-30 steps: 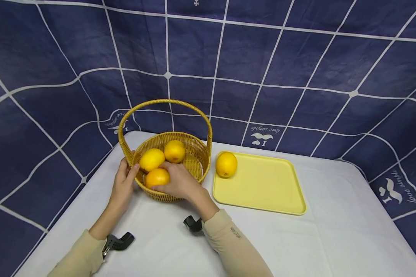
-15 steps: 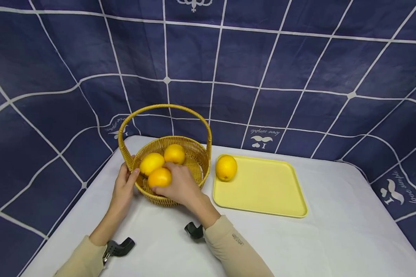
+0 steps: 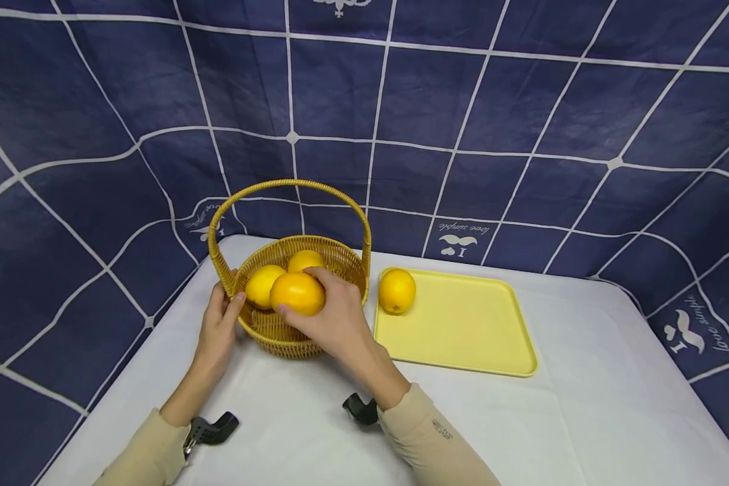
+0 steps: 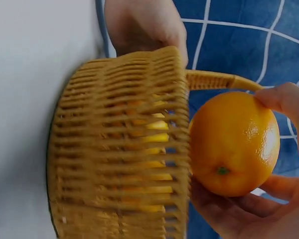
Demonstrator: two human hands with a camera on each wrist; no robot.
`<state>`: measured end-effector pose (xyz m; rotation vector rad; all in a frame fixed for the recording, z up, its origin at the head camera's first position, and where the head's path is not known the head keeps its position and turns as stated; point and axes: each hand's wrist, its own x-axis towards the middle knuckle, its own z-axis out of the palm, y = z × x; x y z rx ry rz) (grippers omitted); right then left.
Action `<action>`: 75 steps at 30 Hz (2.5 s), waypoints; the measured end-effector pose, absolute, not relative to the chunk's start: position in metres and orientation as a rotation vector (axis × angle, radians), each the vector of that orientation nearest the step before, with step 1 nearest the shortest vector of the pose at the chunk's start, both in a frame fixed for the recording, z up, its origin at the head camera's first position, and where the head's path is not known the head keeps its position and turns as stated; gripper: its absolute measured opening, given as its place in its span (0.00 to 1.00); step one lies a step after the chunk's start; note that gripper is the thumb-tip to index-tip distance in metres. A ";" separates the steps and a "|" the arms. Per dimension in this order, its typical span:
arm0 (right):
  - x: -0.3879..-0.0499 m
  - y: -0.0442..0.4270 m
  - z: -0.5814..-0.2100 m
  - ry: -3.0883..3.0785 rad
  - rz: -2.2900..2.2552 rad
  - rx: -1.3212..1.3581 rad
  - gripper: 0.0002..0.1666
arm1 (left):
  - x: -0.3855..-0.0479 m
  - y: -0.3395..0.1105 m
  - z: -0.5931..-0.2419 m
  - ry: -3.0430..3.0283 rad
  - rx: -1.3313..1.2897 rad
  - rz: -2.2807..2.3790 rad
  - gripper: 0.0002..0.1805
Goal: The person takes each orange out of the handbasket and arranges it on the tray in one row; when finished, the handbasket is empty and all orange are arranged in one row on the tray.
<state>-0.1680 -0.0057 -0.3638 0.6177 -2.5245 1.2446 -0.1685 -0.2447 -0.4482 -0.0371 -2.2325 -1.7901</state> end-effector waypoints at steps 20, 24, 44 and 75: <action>-0.165 0.104 -0.338 -2.452 1.332 0.304 0.33 | -0.167 -0.244 -0.449 -2.277 -0.008 -1.746 0.33; -0.173 0.122 -0.335 -2.445 1.283 0.193 0.35 | -0.167 -0.245 -0.450 -2.303 -0.006 -1.704 0.32; -0.207 0.164 -0.368 -2.562 1.170 -0.201 0.37 | -0.170 -0.246 -0.450 -2.273 -0.017 -1.715 0.32; -0.220 0.171 -0.407 -2.775 1.059 -0.306 0.44 | -0.170 -0.245 -0.450 -2.250 -0.008 -1.762 0.33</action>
